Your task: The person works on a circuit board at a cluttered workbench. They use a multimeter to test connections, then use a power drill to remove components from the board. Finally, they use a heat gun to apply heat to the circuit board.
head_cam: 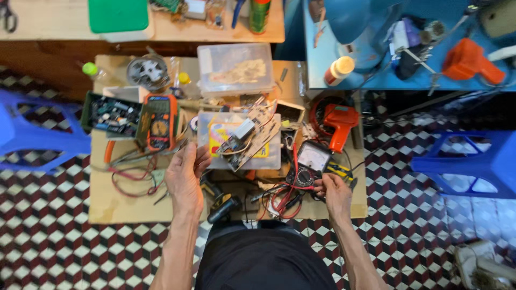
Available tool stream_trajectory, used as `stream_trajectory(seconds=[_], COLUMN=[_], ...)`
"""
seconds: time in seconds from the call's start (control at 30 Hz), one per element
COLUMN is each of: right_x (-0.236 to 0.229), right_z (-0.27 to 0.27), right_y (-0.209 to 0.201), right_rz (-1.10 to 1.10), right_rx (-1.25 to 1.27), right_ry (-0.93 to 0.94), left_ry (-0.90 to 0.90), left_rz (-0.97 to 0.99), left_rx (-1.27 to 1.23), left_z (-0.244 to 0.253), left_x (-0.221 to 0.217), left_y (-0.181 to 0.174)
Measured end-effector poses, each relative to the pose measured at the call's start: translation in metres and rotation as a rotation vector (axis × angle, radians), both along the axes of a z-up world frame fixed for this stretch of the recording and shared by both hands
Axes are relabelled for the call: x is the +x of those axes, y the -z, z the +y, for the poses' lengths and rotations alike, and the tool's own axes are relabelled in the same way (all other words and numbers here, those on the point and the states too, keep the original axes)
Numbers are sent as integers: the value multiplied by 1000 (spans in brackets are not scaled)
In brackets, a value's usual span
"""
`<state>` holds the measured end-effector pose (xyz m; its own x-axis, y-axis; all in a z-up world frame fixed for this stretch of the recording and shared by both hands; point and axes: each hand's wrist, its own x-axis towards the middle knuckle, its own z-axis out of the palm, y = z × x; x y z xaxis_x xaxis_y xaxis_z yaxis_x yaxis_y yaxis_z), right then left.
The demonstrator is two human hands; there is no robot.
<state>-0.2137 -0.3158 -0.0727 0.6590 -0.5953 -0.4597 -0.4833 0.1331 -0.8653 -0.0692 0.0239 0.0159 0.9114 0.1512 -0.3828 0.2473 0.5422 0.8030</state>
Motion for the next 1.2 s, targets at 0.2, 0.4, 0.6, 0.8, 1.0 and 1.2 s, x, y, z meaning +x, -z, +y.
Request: stream_trajectory(seconds=[0.2,0.4,0.6,0.8,1.0,1.2], right_x=[25,30,46,85,109,89], right_z=[46,138,206,254,262,270], right_y=[26,32,52,86,123,85], right_rz=[171,45,-121,134,327,381], right_rx=[242,-288,-369,-723,-709,-746], right_ry=[-546,-1045,-948,-1084,-1118,-1133], left_ry=[-259,-456,-358,-218,-170,-272], left_rz=[75,264,299,317,401,477], left_rx=[85,31,-42,-8,11,-146], left_z=[24,60,86,126,186,225], left_x=[-74,-155,-175,-172,-179,-181], left_y=[26,57,87,77,91,187])
